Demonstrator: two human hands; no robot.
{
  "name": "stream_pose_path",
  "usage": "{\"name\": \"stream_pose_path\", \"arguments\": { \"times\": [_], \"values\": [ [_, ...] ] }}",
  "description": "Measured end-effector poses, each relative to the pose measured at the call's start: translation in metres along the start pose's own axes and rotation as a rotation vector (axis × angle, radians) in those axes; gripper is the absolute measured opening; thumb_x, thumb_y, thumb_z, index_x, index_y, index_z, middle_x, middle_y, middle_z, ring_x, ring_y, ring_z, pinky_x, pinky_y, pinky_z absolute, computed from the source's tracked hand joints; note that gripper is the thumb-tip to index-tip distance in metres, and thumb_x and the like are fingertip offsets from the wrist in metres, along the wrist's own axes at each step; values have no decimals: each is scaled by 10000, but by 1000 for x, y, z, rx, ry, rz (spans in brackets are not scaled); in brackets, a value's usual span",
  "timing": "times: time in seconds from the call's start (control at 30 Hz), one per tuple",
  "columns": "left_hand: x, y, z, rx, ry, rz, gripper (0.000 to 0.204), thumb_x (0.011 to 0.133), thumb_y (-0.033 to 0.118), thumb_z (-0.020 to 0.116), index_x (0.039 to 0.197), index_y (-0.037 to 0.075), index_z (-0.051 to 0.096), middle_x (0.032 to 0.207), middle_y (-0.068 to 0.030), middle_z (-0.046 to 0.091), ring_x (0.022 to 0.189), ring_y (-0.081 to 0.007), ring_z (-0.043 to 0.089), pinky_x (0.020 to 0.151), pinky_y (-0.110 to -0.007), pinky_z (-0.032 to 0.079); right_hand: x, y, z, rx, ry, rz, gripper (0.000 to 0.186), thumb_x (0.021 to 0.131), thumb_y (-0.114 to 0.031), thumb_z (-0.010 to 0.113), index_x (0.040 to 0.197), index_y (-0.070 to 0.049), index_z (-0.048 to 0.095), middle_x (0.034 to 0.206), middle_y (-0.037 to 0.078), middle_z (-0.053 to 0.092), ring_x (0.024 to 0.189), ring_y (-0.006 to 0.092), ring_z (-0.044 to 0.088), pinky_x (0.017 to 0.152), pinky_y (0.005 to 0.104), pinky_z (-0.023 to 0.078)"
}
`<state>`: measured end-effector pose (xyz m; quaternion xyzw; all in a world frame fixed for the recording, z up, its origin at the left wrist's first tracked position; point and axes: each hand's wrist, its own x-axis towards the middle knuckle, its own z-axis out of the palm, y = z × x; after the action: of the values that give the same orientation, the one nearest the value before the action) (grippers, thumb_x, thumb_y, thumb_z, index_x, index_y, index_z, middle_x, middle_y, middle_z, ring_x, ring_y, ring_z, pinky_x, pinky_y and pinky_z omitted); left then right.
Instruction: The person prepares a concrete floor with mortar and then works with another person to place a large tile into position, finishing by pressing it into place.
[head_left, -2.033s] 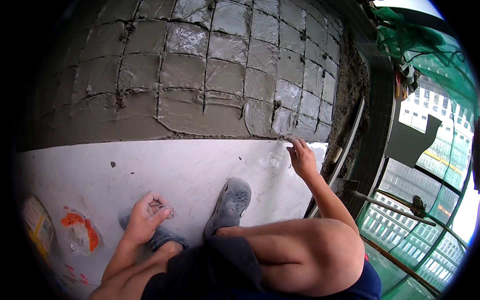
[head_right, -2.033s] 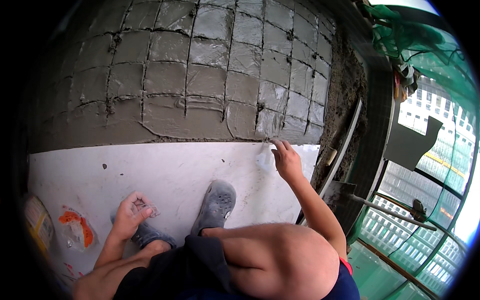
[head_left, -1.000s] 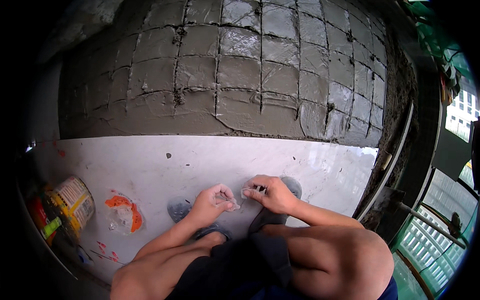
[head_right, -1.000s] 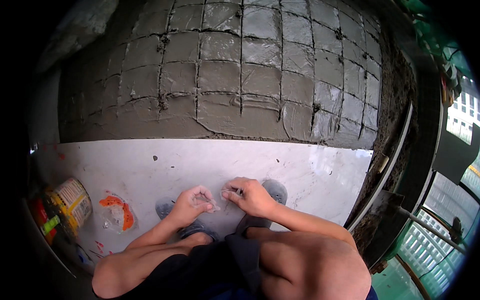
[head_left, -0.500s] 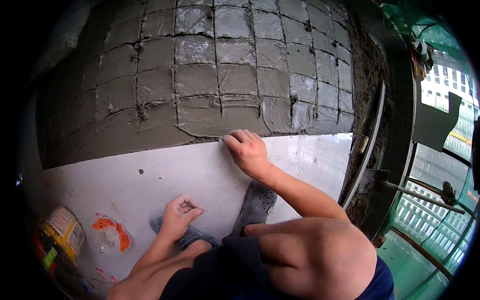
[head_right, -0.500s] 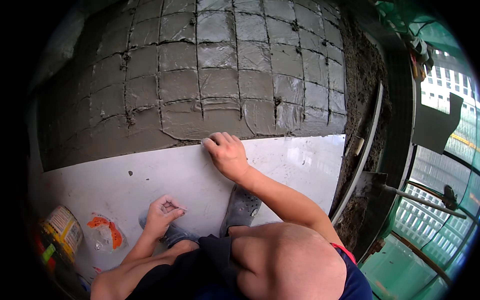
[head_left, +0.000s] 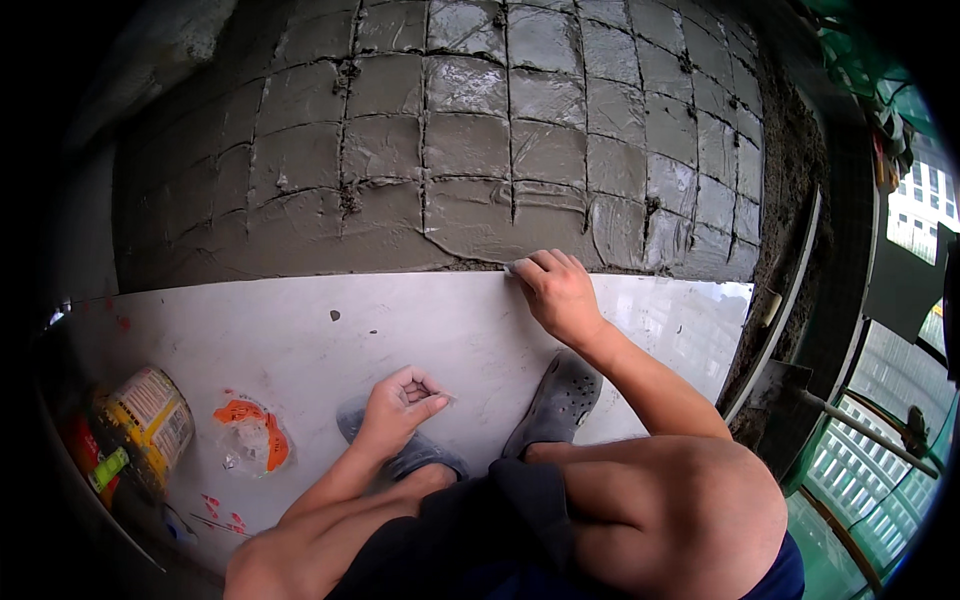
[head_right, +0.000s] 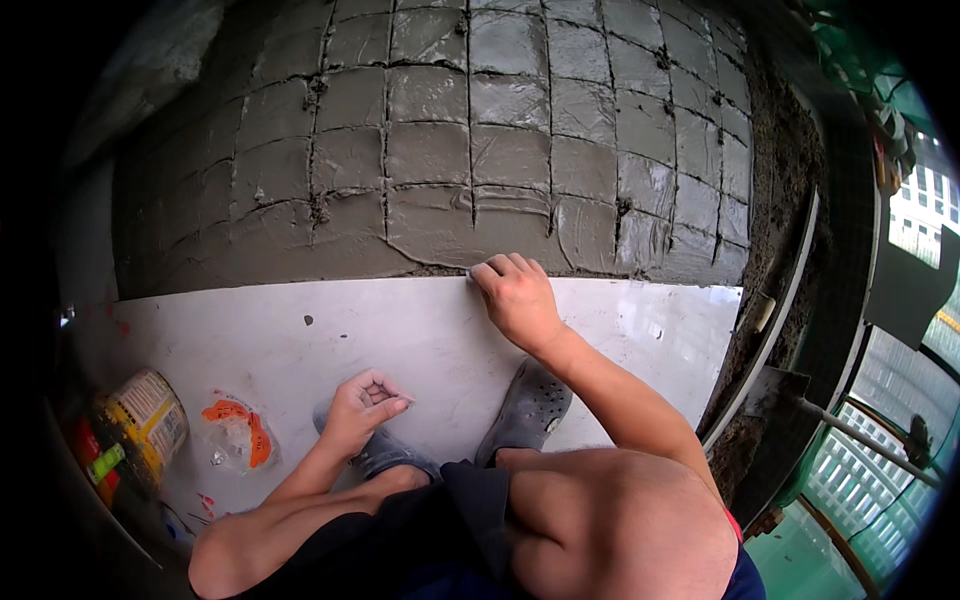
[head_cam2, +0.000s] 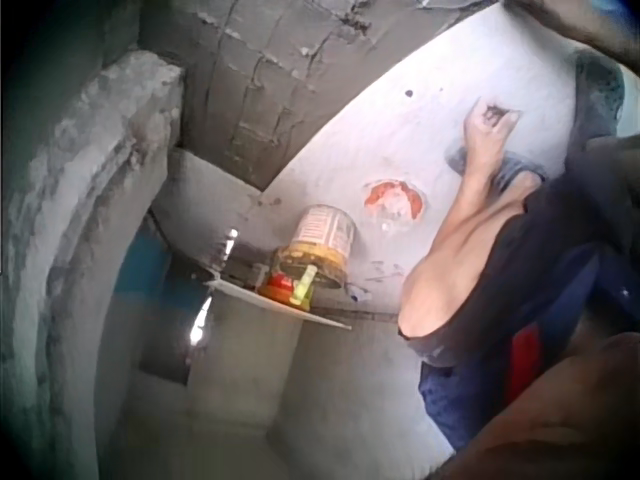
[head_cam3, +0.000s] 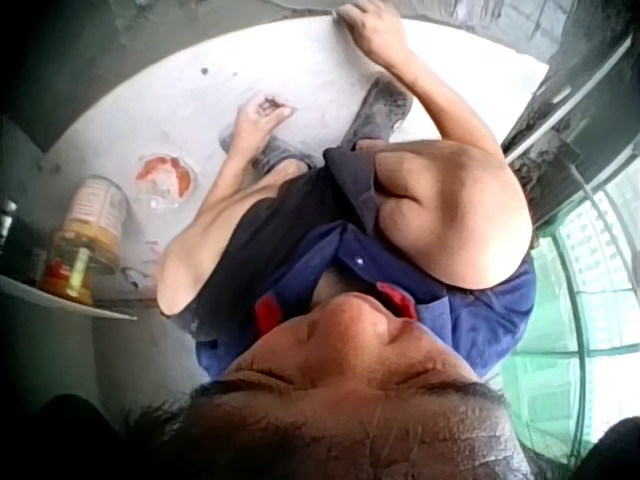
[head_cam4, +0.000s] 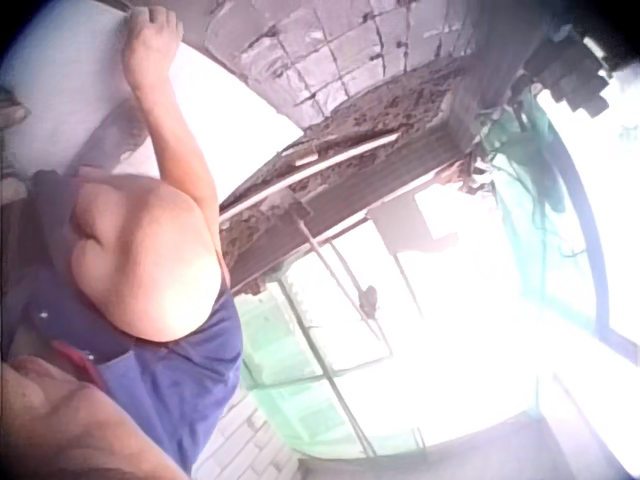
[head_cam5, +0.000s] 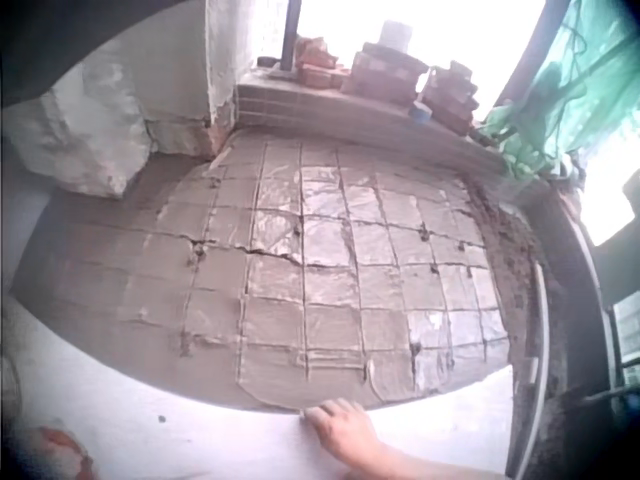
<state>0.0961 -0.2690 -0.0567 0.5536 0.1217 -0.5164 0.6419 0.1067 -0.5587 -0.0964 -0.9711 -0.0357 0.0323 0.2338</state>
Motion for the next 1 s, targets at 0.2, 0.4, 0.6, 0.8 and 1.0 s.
{"name": "stream_pose_path", "arguments": {
  "times": [0.2, 0.4, 0.6, 0.8, 1.0],
  "values": [
    [0, 3, -4, 16, 42, 6, 167, 830, 42, 682, 943, -3, 567, 878, -42, 618, 838, -98, 579, 776, -227, 472, 9, 0, 0, -9, -139, 26, 209, 734, -12, 508, 875, -94, 640, 875, 86, 585, 847, 272, 569, 729, 378, 449],
    [-2, 35, -44, 225, 285, 144, 209, 861, 84, 654, 1047, -1, 610, 849, -25, 625, 785, -87, 574, 715, -235, 487, 20, -5, -3, -41, -254, 75, 150, 804, -49, 518, 877, -85, 644, 878, 117, 614, 863, 320, 583, 754, 417, 464],
    [31, 83, -108, 577, 676, 495, 100, 861, 45, 616, 946, -4, 596, 825, -70, 646, 777, -131, 622, 693, -271, 499, 13, -25, -16, 12, -67, 14, 223, 759, -6, 569, 973, -53, 613, 923, 121, 585, 840, 303, 562, 746, 392, 452],
    [54, 99, -116, 1201, 728, 769, 134, 772, 14, 653, 904, 33, 635, 852, -106, 661, 779, -280, 627, 706, -356, 505, -37, -50, -36, 357, -15, 216, 199, 776, -30, 665, 971, -41, 627, 901, 116, 602, 801, 316, 587, 703, 381, 490],
    [63, 90, -107, 1396, 660, 860, 148, 712, -28, 660, 848, 30, 653, 821, -108, 658, 777, -287, 594, 701, -370, 482, -98, -54, -21, 483, -188, 162, 141, 757, -26, 669, 894, -51, 650, 822, 106, 613, 707, 301, 594, 636, 370, 493]
  ]
}}
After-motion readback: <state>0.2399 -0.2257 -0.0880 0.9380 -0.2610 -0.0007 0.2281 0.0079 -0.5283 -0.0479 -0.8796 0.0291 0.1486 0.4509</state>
